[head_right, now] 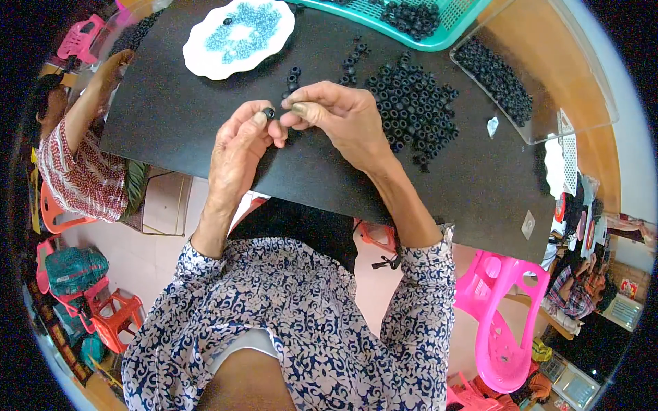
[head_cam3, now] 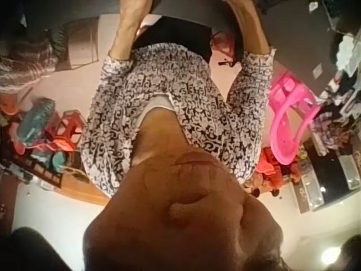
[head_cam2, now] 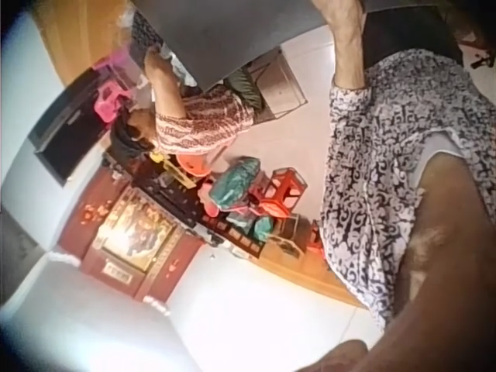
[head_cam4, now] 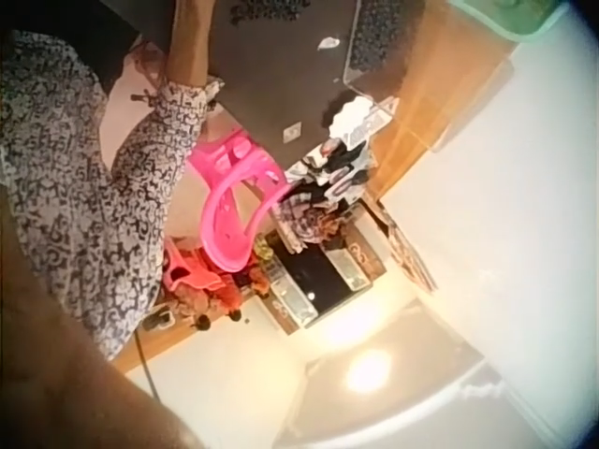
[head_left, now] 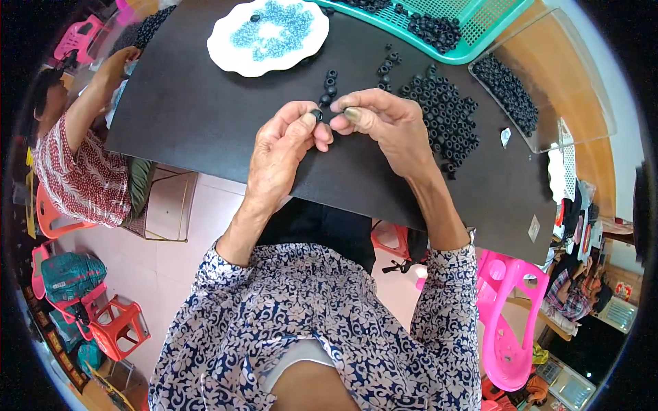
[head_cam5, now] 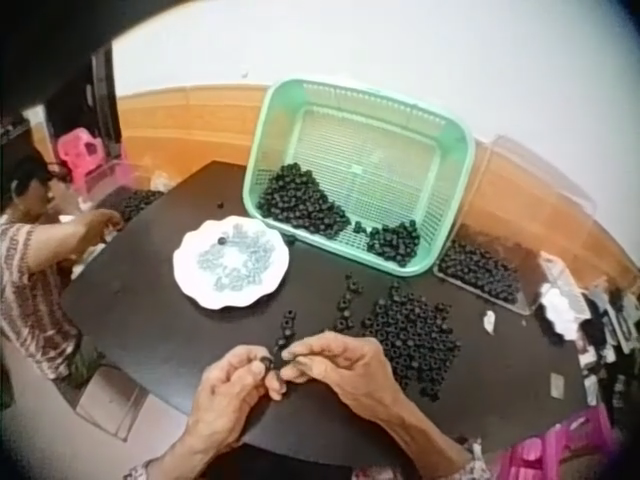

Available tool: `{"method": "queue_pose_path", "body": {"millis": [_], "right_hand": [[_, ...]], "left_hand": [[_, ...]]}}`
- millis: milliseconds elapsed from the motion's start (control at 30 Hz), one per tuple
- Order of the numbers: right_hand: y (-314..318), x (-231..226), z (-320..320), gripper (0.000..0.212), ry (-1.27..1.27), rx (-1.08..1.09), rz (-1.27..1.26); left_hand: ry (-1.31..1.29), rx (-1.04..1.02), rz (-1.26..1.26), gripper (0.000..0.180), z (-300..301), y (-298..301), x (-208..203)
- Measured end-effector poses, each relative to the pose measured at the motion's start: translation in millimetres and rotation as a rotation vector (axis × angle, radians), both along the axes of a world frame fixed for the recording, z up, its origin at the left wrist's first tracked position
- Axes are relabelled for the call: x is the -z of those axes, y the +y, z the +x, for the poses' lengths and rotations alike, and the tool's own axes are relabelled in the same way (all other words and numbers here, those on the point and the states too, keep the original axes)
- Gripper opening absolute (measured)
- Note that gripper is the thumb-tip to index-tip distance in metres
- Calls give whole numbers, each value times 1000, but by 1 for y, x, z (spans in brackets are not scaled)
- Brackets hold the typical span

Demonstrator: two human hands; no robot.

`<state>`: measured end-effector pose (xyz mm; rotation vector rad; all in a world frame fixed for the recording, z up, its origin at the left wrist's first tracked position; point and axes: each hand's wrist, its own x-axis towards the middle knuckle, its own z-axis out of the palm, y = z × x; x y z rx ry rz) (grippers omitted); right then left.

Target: Manual assembly of black rubber grommets with blue beads or pins.

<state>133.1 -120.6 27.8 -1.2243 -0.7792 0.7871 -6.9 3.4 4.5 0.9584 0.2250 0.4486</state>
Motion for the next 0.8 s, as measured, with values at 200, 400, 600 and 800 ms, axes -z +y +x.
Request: {"method": "queue_pose_path", "body": {"millis": [200, 400, 600, 800], "right_hand": [[-1, 1, 0, 18, -39, 16, -38], [-1, 8, 1, 21, -186, -39, 12], [0, 2, -1, 20, -25, -32, -65], [0, 6, -4, 17, 16, -38, 5]], "left_hand": [[6, 6, 4, 22, 2, 1, 2], [-7, 24, 10, 22, 4, 1, 4], [10, 22, 35, 22, 4, 1, 4], [34, 30, 67, 23, 2, 3, 8]]}}
